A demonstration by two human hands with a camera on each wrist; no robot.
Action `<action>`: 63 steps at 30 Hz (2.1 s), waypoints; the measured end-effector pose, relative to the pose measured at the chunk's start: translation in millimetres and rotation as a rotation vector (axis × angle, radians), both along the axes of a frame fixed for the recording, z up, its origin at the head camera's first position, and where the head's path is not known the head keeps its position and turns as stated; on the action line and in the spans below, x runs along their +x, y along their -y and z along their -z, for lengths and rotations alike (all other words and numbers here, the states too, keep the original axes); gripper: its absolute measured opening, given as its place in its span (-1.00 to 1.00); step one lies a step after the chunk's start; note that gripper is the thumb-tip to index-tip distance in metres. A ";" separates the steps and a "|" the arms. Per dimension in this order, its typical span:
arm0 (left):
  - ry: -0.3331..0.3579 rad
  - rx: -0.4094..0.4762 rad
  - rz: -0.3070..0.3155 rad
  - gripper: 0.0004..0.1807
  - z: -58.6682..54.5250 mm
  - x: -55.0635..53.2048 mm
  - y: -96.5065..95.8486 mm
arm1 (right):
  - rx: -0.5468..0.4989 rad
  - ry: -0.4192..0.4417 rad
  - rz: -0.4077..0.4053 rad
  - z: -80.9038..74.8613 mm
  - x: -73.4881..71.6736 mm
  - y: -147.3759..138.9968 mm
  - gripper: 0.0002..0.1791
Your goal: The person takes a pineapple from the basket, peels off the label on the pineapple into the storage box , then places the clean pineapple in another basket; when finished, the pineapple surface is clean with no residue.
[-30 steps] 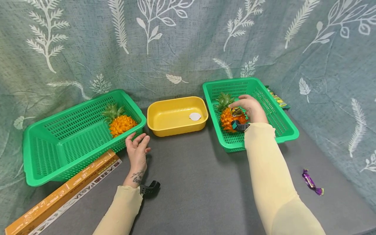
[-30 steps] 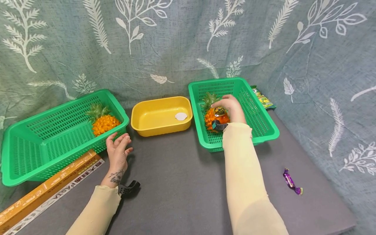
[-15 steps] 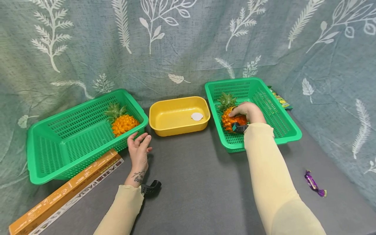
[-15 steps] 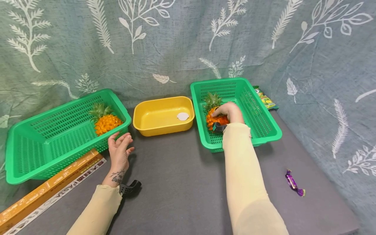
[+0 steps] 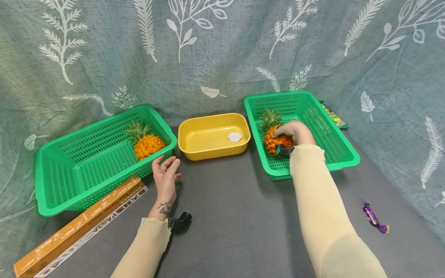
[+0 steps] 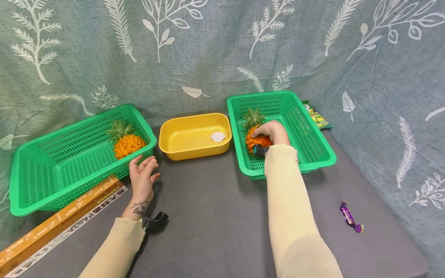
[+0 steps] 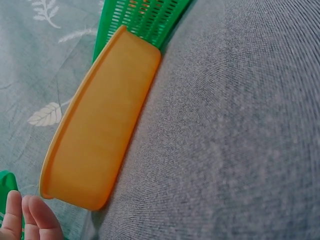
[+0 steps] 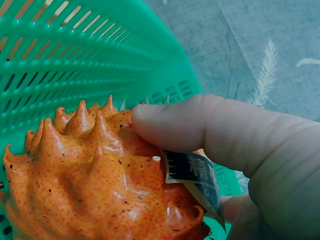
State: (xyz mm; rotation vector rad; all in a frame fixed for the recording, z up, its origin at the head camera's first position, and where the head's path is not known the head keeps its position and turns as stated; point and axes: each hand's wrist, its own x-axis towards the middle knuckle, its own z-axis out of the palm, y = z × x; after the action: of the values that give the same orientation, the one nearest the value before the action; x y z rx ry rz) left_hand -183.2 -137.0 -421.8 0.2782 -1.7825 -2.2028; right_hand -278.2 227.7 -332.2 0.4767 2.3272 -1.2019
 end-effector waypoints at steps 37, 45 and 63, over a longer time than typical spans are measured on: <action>-0.013 -0.008 0.024 -0.44 -0.3 1.8 2.6 | -0.218 -0.308 -0.170 -89.0 41.2 53.2 -0.15; -0.005 -0.025 0.035 -0.48 -1.5 3.1 9.0 | -0.242 -0.389 -0.367 -81.4 66.6 81.4 -0.17; -0.056 0.060 0.157 -0.67 -5.5 7.5 27.1 | -0.295 -0.554 -0.740 2.8 92.0 122.6 -0.15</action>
State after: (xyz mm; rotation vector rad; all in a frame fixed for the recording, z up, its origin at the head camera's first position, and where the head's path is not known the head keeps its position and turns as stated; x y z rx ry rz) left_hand -175.8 -164.1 -416.4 0.0911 -1.7649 -2.3494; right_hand -186.3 105.1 -335.1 -0.8508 2.3199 -1.3398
